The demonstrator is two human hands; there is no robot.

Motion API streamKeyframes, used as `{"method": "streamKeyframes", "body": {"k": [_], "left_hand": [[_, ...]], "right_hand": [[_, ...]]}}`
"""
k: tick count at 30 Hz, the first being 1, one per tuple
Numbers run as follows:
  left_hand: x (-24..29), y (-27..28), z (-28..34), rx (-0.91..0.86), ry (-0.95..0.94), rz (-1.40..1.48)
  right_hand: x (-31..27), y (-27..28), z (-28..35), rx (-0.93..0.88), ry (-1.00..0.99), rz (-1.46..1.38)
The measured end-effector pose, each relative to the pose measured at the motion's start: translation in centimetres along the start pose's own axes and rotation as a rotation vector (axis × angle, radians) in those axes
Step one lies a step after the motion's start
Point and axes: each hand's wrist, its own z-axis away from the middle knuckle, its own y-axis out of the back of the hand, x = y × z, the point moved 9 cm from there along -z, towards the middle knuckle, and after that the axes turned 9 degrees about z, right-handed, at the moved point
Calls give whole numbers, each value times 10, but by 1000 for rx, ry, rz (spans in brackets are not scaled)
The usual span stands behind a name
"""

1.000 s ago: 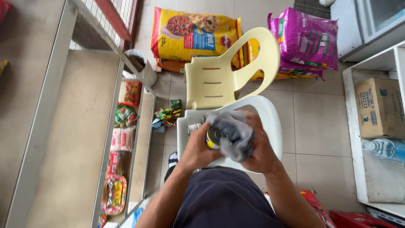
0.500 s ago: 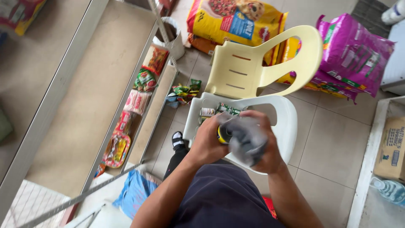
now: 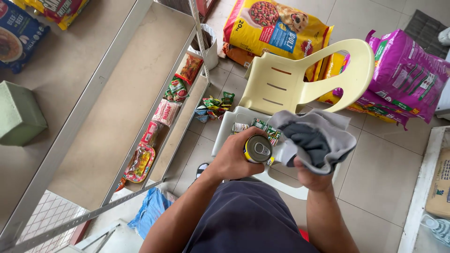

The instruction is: Cleaning and wiping dust off canned goods on a grocery store shelf using a cloth.

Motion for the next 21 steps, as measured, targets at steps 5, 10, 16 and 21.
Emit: {"method": "streamKeyframes", "body": {"k": [5, 10, 16, 21], "left_hand": [[13, 18, 6, -17, -133, -49], [20, 36, 15, 2, -264, -172], [32, 59, 25, 87, -339, -373], [28, 82, 31, 114, -254, -401]], "right_hand": [[-75, -42, -32, -78, 133, 253], [-91, -58, -34, 3, 137, 506], [-77, -71, -9, 98, -144, 283], [-48, -77, 13, 253, -227, -30]]}}
